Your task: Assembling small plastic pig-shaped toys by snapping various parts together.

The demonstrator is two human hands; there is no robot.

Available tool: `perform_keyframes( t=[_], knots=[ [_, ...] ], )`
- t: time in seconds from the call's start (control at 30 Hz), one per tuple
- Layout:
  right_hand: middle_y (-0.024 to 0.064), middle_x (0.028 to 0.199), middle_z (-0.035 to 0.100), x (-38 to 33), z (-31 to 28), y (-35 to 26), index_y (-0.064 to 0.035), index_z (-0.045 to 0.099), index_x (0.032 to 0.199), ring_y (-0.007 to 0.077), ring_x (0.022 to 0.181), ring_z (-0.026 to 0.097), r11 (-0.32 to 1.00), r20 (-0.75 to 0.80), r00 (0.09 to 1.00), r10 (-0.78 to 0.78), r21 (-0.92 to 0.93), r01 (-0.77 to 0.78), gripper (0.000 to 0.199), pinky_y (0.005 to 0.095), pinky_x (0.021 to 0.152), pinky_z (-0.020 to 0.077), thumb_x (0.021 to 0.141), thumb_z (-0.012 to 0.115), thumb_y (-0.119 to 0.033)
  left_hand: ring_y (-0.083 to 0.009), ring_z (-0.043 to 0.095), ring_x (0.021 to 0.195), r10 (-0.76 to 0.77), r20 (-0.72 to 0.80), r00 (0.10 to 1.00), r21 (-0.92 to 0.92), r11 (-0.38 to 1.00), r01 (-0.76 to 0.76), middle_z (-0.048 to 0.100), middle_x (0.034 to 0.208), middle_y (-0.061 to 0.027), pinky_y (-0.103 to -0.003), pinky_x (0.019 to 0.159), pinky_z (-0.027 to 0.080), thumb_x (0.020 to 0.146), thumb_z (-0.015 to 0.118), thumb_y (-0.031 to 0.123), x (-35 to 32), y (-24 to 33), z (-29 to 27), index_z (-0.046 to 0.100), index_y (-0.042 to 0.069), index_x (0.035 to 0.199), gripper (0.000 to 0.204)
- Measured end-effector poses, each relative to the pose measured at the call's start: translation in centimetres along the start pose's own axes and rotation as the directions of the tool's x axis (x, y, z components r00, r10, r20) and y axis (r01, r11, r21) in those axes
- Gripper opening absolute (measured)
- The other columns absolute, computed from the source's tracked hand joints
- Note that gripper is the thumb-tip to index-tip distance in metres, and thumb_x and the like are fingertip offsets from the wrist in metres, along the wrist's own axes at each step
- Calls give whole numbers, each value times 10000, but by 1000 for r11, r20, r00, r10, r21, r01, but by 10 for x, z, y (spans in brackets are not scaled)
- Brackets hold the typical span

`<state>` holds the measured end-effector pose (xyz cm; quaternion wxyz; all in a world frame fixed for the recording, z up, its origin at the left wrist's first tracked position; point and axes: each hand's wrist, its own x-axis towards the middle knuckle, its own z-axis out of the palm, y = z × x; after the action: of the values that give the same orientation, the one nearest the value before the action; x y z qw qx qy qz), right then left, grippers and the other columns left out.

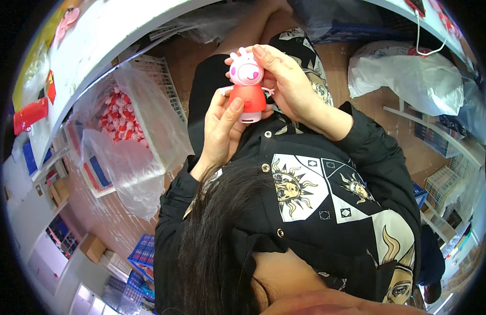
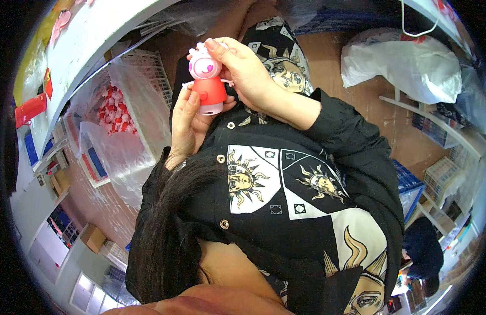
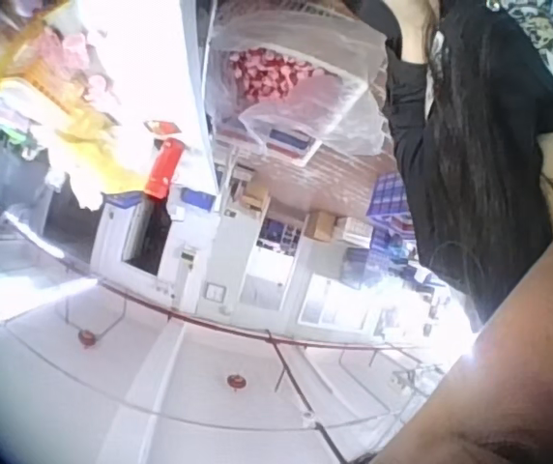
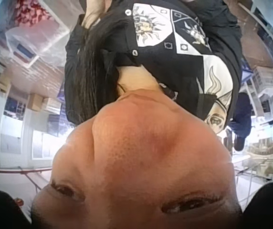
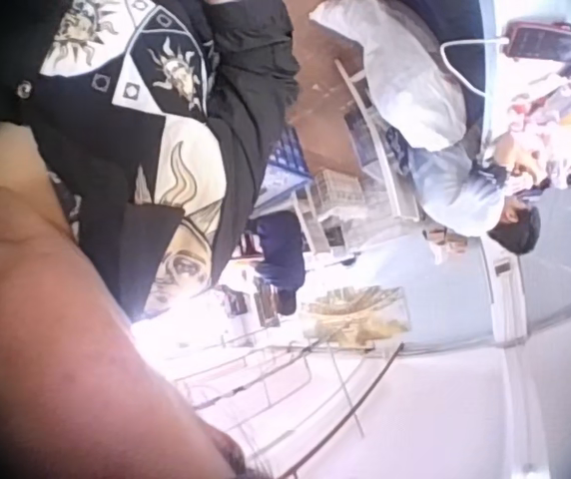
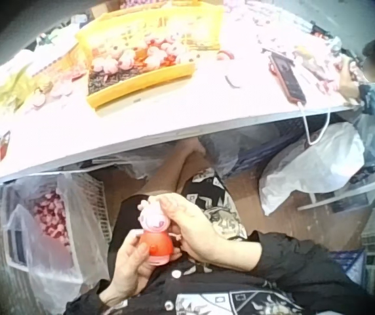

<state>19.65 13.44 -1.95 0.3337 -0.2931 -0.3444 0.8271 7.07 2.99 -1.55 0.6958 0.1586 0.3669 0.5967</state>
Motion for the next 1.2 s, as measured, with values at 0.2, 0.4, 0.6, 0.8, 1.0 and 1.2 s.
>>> perform_keyframes(
  t=[0.2, 0.4, 0.6, 0.8, 1.0, 1.2],
  knots=[
    [161, 1204, 604, -5, 0, -7, -19, 543, 1163, 210, 1072, 613, 998, 22, 1000, 23, -58, -21, 353, 321, 906, 501, 985, 486, -318, -272, 623, 1042, -14, 5, 1000, 12, 1000, 14, 564, 1172, -171, -396, 948, 492, 954, 557, 174, -2, -3, -3, 410, -19, 1235, 371],
    [89, 1122, 644, -10, -2, -7, -29, 551, 1155, 128, 996, 612, 997, 122, 992, -29, -66, 38, 337, 273, 869, 485, 969, 536, -309, -191, 561, 1123, 4, 45, 999, 126, 992, -10, 567, 1210, -147, -320, 964, 447, 937, 590, 134, -9, -8, -17, 401, -35, 1320, 460],
    [58, 1079, 629, -13, 10, 5, -13, 553, 1177, 102, 995, 578, 990, 78, 990, -116, -71, 122, 301, 248, 893, 449, 959, 563, -220, -203, 543, 1151, 132, 47, 990, 221, 965, -140, 538, 1257, -149, -342, 995, 430, 909, 613, 55, -11, -17, -19, 346, -47, 1377, 549],
    [79, 1045, 629, -33, 26, -2, 2, 562, 1137, 111, 947, 599, 946, 146, 948, -282, -122, 300, 250, 252, 852, 473, 956, 565, -170, -204, 504, 1199, 44, 165, 985, 260, 962, -87, 496, 1304, -138, -355, 1033, 404, 877, 634, 0, -17, -11, -25, 328, -32, 1395, 602],
    [55, 982, 655, -20, 16, 4, 6, 605, 1076, 92, 905, 604, 969, 52, 981, -186, -156, 192, 224, 241, 824, 476, 942, 589, -172, -200, 558, 1134, 26, 111, 993, 375, 925, -66, 544, 1239, -140, -341, 977, 459, 828, 713, 43, -14, -3, -10, 401, -28, 1328, 594],
    [53, 975, 660, -15, 14, 9, 0, 620, 1068, 88, 898, 605, 975, 43, 989, -139, -169, 144, 230, 236, 815, 477, 933, 607, -186, -187, 610, 1042, 95, 42, 995, 423, 900, -104, 609, 1126, -126, -321, 918, 500, 860, 684, 59, -5, -11, -11, 450, -32, 1258, 471]
  ],
)
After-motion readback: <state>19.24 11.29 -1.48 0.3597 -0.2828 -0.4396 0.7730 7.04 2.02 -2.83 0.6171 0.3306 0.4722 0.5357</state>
